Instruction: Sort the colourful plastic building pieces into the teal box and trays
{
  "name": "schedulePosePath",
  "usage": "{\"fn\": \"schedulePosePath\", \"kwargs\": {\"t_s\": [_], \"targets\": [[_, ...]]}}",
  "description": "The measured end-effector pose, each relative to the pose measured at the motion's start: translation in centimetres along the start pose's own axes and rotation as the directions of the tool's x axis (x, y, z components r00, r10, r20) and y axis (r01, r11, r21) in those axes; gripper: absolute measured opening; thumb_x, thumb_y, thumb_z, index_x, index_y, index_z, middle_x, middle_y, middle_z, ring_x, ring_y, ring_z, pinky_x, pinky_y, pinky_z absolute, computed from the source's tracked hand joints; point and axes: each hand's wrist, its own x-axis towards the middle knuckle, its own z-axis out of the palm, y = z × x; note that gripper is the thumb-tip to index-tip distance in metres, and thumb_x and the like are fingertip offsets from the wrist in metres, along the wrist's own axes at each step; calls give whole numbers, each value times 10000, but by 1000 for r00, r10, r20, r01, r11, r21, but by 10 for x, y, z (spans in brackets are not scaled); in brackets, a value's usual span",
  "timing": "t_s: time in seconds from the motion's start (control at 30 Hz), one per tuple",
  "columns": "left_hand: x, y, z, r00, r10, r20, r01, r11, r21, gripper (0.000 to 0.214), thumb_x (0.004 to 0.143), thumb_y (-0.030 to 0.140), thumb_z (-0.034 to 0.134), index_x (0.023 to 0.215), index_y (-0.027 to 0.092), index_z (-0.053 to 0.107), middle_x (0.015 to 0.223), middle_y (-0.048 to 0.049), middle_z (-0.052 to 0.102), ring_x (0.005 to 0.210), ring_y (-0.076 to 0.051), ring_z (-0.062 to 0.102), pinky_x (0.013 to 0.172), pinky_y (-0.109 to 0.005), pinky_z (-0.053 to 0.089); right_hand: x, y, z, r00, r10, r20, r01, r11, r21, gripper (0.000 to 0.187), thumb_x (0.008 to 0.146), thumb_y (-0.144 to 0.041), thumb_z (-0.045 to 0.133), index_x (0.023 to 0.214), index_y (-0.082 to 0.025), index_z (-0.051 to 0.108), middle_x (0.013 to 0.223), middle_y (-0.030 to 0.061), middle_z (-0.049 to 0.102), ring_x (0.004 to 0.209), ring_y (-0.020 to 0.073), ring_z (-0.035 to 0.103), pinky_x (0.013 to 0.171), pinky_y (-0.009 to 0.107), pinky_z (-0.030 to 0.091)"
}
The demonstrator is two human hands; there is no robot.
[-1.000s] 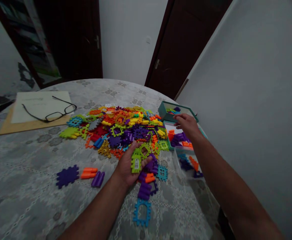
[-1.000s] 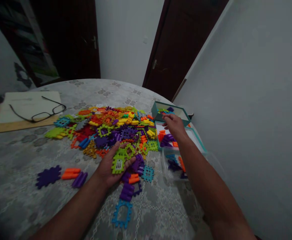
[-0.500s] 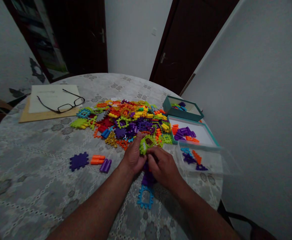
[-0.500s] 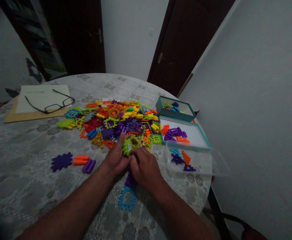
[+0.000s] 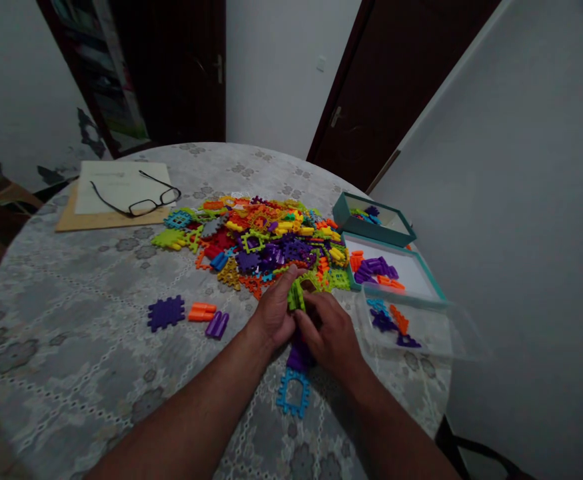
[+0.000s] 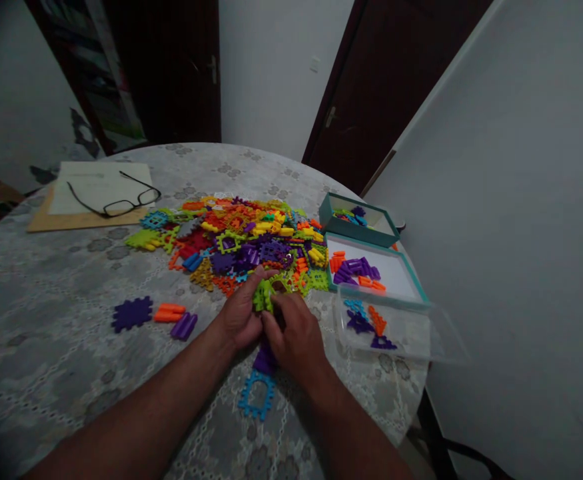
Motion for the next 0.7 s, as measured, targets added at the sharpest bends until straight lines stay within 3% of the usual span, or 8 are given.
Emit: {"fn": "schedulePosePath", "kwargs": {"t_s": [0.1,0.17,0.27,0.33,0.47,0.57,0.63,0.7], "targets": [[-1,3,2,1000,-13,12,14,999,-33,274,822,344,811,989,146,718,851,-56,729,746,-162,695,681,-263,562,-2,2,-4,995,48,-90,-48,999,1,172,1008,-284,533,1091,-234,675,1000,89,690,936,240,649,883,386,530],[-2,6,4,1000,-14,-15,14,1000,-25,222,828,260,767,1016,148,728,876,-58,746,766,-170,707,680,-267,569,-3,4,-7,982,153,-111,-150,988,34,169,1003,-326,544,1051,-236,679,976,81,705,906,241,655,856,383,531],[-4,8,6,997,-28,-75,29,1000,0,215,830,212,724,1036,152,735,910,-68,763,782,-189,725,661,-279,582,-2,8,-12,925,377,-40,-362,910,199,246,1020,-441,539,1023,-238,677,896,52,719,788,220,664,741,344,536],[-5,9,7,994,-36,-105,38,999,10,194,834,214,728,1018,152,735,923,-73,764,795,-192,731,674,-286,596,0,10,-19,891,452,32,-442,852,281,318,1027,-513,515,977,-237,666,833,36,709,720,208,655,670,321,523],[-4,10,7,993,-2,-120,8,999,50,191,845,226,761,1021,159,729,969,-78,759,847,-198,736,712,-310,628,7,9,-45,907,411,86,-420,886,194,357,1030,-533,505,933,-227,663,758,16,673,699,193,638,639,295,485],[-4,10,6,995,20,-102,-16,999,44,166,860,216,763,1012,166,720,1018,-82,750,899,-214,736,781,-390,657,19,14,-69,923,368,112,-381,914,141,323,1025,-458,532,1216,-227,653,769,-12,667,659,164,636,629,275,483],[-6,11,7,996,24,-91,-22,999,26,147,884,233,750,1007,161,716,1045,-94,742,940,-231,733,839,-464,659,35,27,-83,929,351,119,-366,919,145,371,1011,-418,544,1326,-231,604,728,-36,645,602,147,621,587,255,476],[-7,12,7,996,19,-89,-17,1000,16,167,920,287,722,1012,148,718,1028,-112,735,951,-243,730,868,-504,652,57,48,-94,921,358,152,-381,910,162,329,995,-407,553,1252,-219,635,639,-55,604,528,137,589,516,232,446]]}}
